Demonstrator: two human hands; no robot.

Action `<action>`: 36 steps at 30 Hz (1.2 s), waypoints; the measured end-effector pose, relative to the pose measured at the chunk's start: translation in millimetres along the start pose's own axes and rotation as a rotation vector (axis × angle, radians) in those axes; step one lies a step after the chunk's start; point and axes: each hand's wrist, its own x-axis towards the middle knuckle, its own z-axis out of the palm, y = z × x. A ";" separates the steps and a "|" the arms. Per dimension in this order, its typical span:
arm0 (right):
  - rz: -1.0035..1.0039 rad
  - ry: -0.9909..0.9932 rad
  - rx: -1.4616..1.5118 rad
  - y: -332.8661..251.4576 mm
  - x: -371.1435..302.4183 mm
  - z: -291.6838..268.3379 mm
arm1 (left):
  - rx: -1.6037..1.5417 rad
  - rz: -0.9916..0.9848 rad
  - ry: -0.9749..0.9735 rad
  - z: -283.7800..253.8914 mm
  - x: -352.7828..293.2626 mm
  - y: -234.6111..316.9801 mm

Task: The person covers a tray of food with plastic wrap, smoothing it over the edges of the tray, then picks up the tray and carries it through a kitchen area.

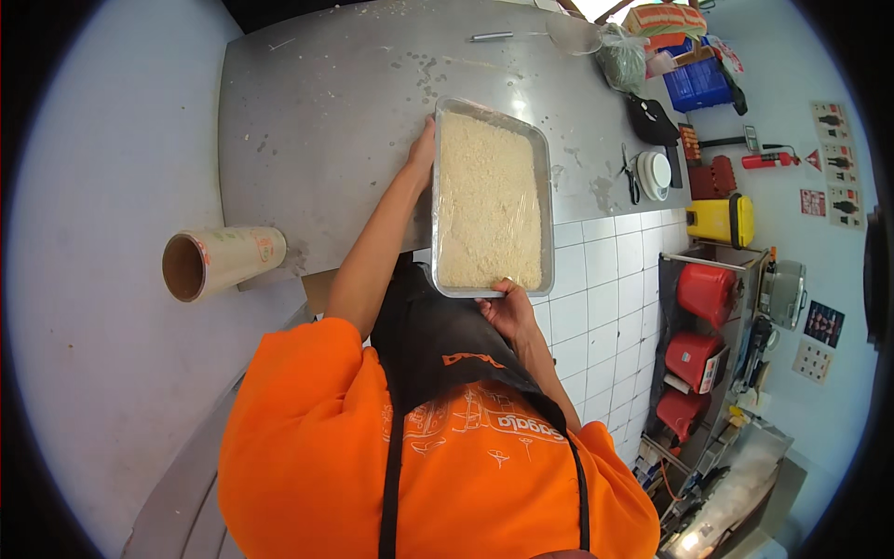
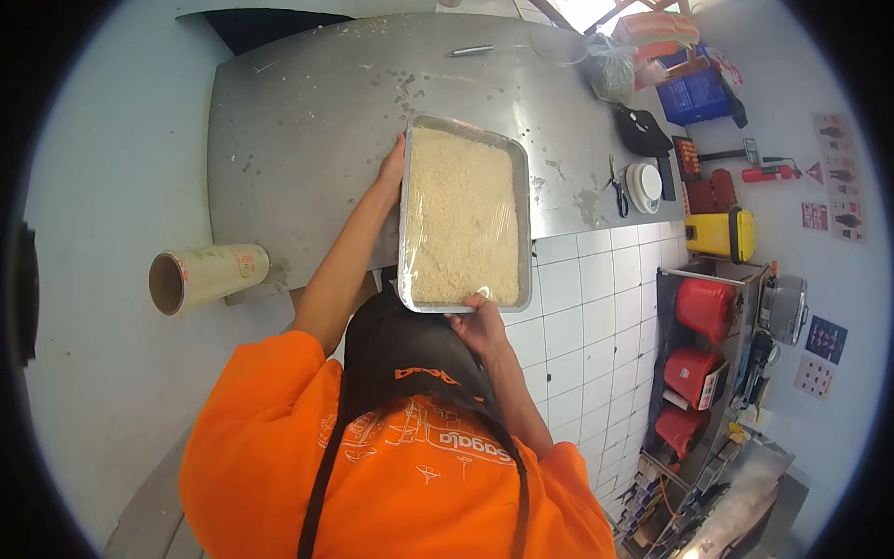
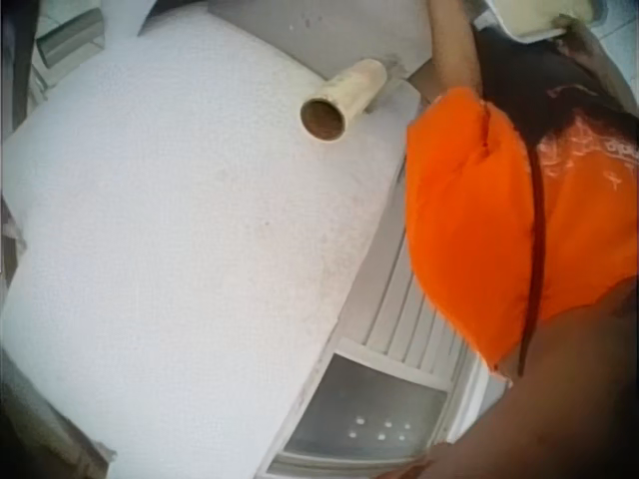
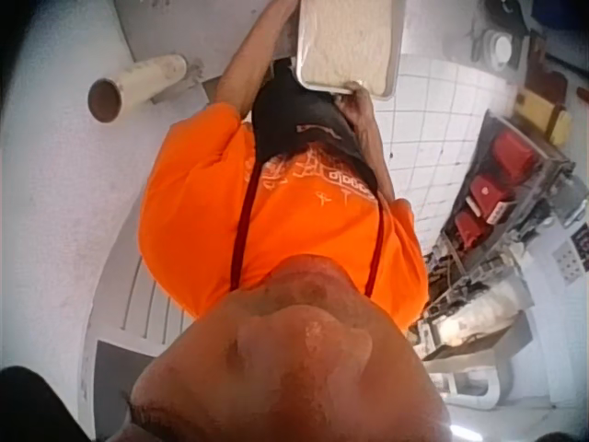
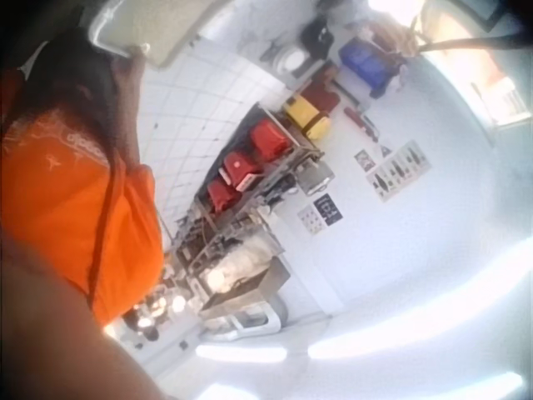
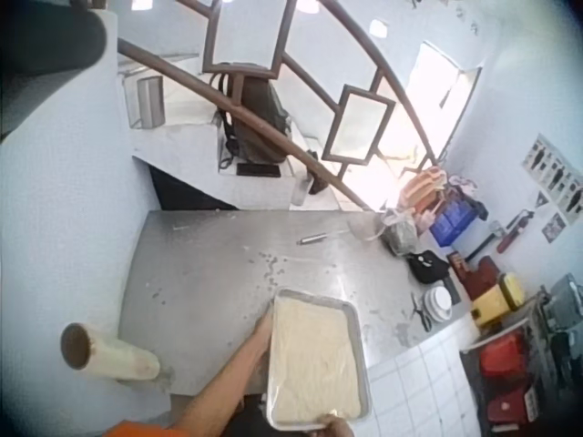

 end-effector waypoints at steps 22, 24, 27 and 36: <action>-0.530 -0.113 0.334 -17.2 -38.8 12.6 | -0.354 -0.710 -0.432 52.1 -204.1 -49.5; -0.525 -0.120 0.358 -16.2 -44.6 6.8 | -0.315 -0.473 -0.353 73.7 -191.2 -51.5; -0.544 -0.135 0.366 -20.4 -62.6 -3.8 | -0.052 -0.428 -0.391 108.8 -174.4 -40.5; -0.689 0.156 0.253 -24.9 -117.2 -144.8 | -0.073 -0.253 -0.603 220.5 -115.8 -50.3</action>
